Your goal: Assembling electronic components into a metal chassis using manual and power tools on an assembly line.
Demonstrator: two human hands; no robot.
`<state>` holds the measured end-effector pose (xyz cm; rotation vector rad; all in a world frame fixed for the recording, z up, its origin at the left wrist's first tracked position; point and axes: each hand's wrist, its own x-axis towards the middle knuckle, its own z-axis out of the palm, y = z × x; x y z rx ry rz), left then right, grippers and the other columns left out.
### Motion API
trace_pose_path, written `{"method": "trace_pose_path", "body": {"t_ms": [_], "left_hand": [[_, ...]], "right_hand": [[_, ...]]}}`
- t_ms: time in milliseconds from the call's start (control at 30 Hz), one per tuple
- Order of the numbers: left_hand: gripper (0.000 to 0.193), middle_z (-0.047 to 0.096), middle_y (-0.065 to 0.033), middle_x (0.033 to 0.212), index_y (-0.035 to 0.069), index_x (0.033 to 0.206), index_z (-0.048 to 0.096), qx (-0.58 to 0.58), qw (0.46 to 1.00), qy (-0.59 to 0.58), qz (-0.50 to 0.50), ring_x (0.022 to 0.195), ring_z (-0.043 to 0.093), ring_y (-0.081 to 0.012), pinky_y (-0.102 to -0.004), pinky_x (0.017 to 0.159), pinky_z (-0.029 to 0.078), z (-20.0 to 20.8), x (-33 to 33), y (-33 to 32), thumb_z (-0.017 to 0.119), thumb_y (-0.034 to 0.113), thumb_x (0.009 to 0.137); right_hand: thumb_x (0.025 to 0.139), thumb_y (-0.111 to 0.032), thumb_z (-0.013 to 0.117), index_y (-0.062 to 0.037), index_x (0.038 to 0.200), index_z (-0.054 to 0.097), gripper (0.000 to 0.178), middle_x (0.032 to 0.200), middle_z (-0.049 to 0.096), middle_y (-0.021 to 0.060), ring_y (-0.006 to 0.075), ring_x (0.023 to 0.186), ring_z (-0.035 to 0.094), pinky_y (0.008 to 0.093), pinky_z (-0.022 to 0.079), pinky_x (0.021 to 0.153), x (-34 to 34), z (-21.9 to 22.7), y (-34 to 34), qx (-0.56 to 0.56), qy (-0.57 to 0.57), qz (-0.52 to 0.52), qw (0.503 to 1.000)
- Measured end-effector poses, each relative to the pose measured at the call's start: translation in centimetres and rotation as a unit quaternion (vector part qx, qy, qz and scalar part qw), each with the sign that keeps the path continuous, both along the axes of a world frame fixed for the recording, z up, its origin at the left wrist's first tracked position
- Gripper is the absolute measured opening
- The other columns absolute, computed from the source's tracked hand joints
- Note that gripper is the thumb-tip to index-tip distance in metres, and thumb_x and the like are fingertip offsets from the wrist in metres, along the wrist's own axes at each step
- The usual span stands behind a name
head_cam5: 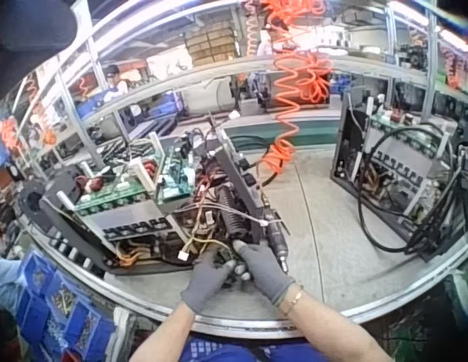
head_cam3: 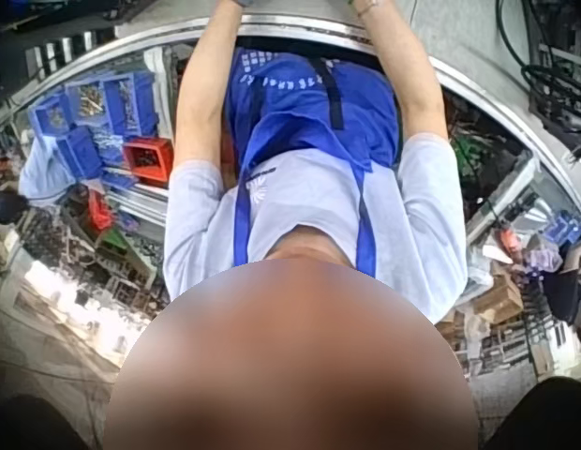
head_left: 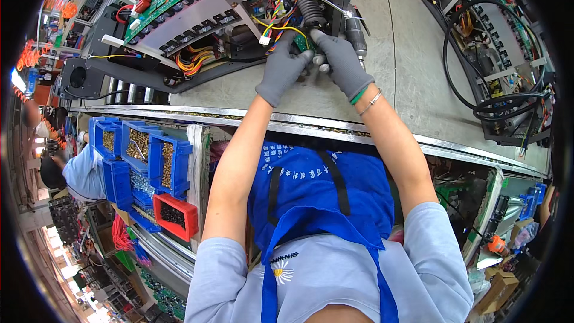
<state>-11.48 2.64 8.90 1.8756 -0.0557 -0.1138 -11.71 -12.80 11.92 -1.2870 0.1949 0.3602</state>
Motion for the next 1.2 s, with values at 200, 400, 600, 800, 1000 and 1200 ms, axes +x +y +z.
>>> {"method": "trace_pose_path", "body": {"t_ms": [200,400,600,800,1000,1200], "left_hand": [[0.050,0.067,-0.0104,0.093,0.006,0.128,0.051,0.061,0.996,-0.040,-0.047,0.074,0.066,-0.0186,-0.0321,0.065,0.053,0.1,0.7,1.2,0.069,0.018,0.083],[0.042,0.068,-0.0147,0.100,0.012,0.121,0.057,0.256,0.946,-0.189,-0.058,0.086,0.066,-0.0356,-0.0443,0.075,0.052,1.1,2.1,1.6,0.067,0.026,0.082],[0.031,0.069,-0.0147,0.086,0.011,0.109,0.064,0.220,0.929,-0.293,-0.050,0.079,0.066,-0.0338,-0.0424,0.067,0.052,-2.7,4.2,2.6,0.067,0.028,0.083],[0.042,0.066,-0.0047,0.082,0.000,0.122,0.055,-0.002,0.999,-0.023,-0.022,0.060,0.060,-0.0091,-0.0238,0.052,0.049,-1.4,3.6,1.8,0.070,0.017,0.087],[0.036,0.068,-0.0090,0.075,0.003,0.102,0.064,0.042,0.996,-0.069,0.035,0.065,0.066,-0.0167,-0.0327,0.061,0.052,-2.0,3.5,1.7,0.075,0.027,0.078],[0.041,0.070,-0.0155,0.085,0.003,0.111,0.064,0.006,0.999,-0.042,0.011,0.071,0.068,-0.0230,-0.0355,0.066,0.053,-3.5,4.3,2.0,0.072,0.029,0.079]], "right_hand": [[0.086,-0.032,0.065,-0.0043,0.095,0.067,0.029,0.081,0.068,0.0147,0.0292,0.075,0.067,0.0405,0.051,0.069,-0.7,0.5,0.9,-0.335,-0.317,-0.048,0.886],[0.086,-0.025,0.066,-0.0017,0.096,0.068,0.025,0.081,0.069,0.0148,0.0271,0.071,0.067,0.0351,0.052,0.066,1.2,1.3,1.4,-0.431,-0.395,-0.042,0.810],[0.087,-0.026,0.063,-0.0052,0.094,0.069,0.023,0.081,0.068,0.0140,0.0313,0.075,0.067,0.0376,0.051,0.068,-3.1,6.0,-0.2,-0.365,-0.425,0.026,0.828],[0.085,-0.032,0.062,-0.0046,0.112,0.063,0.038,0.094,0.067,0.0179,0.0336,0.087,0.065,0.0402,0.051,0.078,2.9,0.5,-7.6,-0.511,-0.306,-0.128,0.793],[0.070,-0.040,0.071,-0.0023,0.111,0.059,0.057,0.111,0.062,0.0230,0.0376,0.105,0.060,0.0438,0.049,0.092,8.5,-1.6,-7.1,-0.693,-0.213,0.093,0.683],[0.065,-0.023,0.072,-0.0011,0.094,0.064,0.038,0.076,0.065,0.0121,0.0242,0.064,0.063,0.0346,0.050,0.058,9.0,-0.8,-12.7,-0.542,-0.103,0.140,0.823]]}}
